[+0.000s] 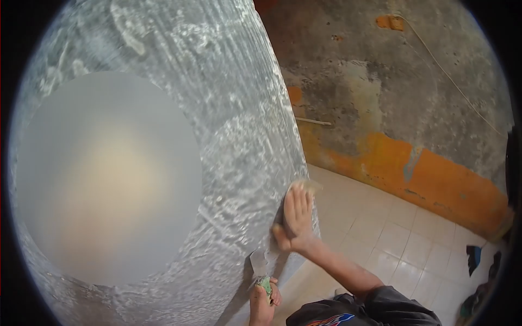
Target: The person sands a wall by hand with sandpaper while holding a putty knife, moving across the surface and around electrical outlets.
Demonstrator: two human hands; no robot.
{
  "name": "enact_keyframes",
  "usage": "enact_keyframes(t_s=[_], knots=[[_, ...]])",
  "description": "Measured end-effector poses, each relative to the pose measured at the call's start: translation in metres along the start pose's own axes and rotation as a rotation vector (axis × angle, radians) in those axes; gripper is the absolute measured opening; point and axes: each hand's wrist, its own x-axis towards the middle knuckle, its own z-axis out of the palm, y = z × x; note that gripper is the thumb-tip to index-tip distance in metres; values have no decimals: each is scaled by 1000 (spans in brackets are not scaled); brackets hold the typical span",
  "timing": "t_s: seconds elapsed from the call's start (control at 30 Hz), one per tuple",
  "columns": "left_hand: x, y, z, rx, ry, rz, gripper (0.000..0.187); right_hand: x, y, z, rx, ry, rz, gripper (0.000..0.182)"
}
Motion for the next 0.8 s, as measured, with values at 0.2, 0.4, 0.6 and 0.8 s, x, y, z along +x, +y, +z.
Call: enact_keyframes(t_s=[0.2,0.4,0.6,0.8], knots=[[26,-25,44,35,90,198,52,-118,46,21,9,-150,-88,78],[27,-33,65,56,184,313,49,57,8,-29,19,-149,-218,84],[22,-36,81,7,270,407,53,10,14,-17,162,-83,-244,85],[3,-4,126,53,421,468,57,91,0,-67,156,-212,-212,77]])
